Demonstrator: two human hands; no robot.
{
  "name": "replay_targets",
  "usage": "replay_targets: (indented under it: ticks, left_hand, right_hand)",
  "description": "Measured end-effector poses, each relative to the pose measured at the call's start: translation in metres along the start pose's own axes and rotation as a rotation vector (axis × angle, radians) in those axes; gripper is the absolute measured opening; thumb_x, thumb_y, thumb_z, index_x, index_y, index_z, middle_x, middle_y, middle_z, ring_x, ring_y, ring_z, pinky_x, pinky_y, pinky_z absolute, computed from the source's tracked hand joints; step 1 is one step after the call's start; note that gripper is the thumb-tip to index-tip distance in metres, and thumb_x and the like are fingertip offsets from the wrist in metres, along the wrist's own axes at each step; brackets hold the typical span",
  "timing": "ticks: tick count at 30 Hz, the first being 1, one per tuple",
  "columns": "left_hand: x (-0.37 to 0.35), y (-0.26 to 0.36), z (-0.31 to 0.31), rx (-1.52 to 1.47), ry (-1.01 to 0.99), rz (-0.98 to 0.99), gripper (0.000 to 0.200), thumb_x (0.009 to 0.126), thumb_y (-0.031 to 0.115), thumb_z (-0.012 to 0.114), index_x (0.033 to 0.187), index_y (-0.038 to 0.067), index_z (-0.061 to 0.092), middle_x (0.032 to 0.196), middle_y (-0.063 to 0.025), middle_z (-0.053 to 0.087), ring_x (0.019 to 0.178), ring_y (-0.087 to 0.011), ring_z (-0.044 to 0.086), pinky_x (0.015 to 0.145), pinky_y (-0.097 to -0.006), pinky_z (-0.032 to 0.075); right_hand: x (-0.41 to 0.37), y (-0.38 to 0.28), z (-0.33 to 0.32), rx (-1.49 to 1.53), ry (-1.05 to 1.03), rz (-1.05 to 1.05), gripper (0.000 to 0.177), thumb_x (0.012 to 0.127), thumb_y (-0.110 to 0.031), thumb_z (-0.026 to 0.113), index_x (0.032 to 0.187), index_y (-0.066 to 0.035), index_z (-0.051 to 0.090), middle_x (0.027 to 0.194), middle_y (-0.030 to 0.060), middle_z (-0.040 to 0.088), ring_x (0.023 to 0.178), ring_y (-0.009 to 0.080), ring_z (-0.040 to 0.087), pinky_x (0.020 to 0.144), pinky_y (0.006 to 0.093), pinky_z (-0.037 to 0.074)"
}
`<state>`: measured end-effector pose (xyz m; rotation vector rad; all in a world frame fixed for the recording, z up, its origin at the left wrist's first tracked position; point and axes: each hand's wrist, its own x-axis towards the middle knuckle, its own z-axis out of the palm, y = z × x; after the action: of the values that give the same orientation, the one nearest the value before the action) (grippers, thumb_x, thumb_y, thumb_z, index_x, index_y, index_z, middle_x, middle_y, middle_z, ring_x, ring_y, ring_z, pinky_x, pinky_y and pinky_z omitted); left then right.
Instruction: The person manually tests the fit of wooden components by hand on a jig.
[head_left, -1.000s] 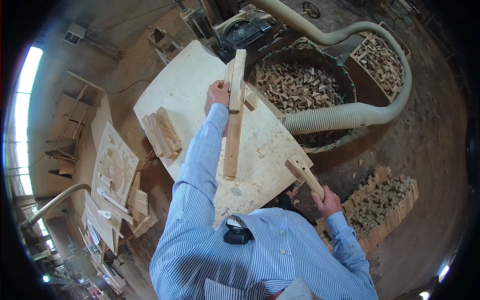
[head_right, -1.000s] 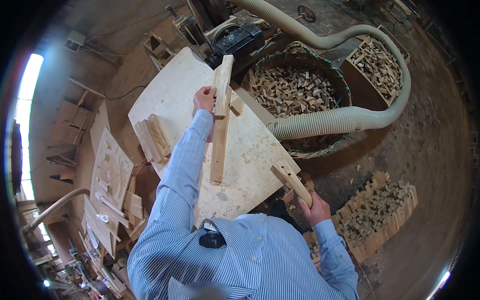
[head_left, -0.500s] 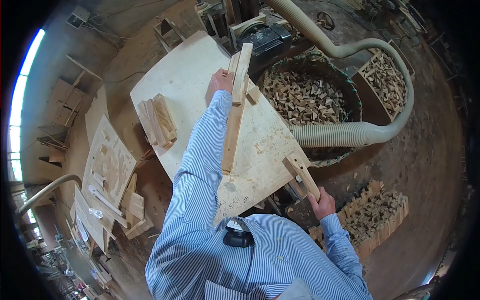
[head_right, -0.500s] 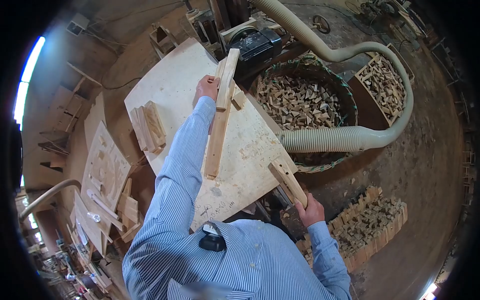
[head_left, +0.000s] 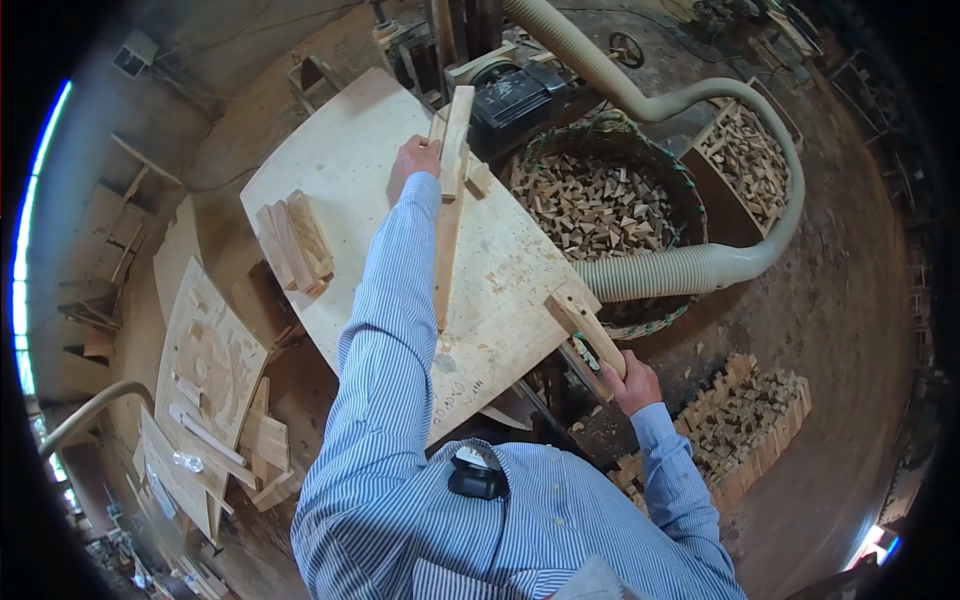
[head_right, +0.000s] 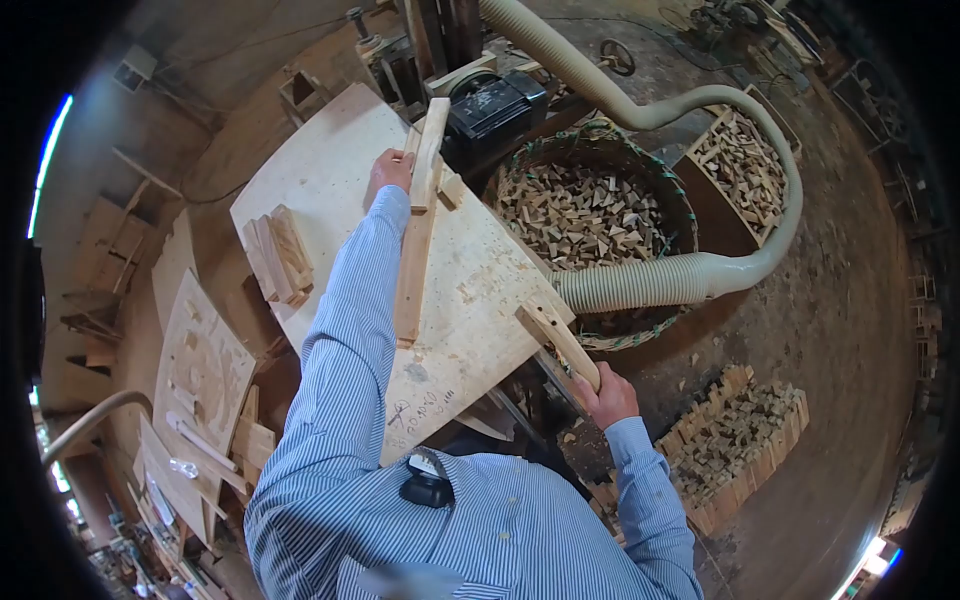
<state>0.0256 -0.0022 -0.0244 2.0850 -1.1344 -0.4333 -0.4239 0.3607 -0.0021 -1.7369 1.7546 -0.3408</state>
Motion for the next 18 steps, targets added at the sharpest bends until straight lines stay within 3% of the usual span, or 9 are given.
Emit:
replay_targets:
  ticks: [10,16,18]
  left_hand:
    - [-0.009,0.0,-0.002,0.047,0.038,0.038,0.031,0.092,0.033,0.08,0.107,0.006,0.079,0.108,-0.019,0.079,0.101,-0.0358,0.075,0.094,-0.0458,0.058]
    - [-0.023,-0.012,0.014,0.045,-0.01,0.09,0.038,0.092,0.033,0.08,0.121,0.008,0.08,0.11,-0.0177,0.08,0.101,-0.03,0.077,0.092,-0.0435,0.059]
    - [-0.027,-0.012,0.016,0.075,-0.135,0.049,0.045,0.096,0.035,0.073,0.133,0.01,0.075,0.119,-0.0165,0.079,0.113,-0.0339,0.074,0.101,-0.0438,0.056]
  right_hand:
    - [-0.01,0.002,-0.004,0.004,-0.011,0.033,0.049,0.101,-0.053,0.064,0.109,-0.005,0.064,0.095,0.0235,0.073,0.088,0.0446,0.072,0.079,0.0527,0.056]
    - [-0.032,0.03,-0.014,-0.006,-0.034,0.032,0.048,0.102,-0.052,0.064,0.115,-0.006,0.065,0.099,0.023,0.074,0.093,0.0434,0.072,0.083,0.052,0.057]
    - [-0.039,0.041,-0.019,0.012,-0.044,0.043,0.048,0.101,-0.052,0.064,0.115,-0.006,0.064,0.099,0.0233,0.074,0.093,0.0442,0.072,0.083,0.0528,0.057]
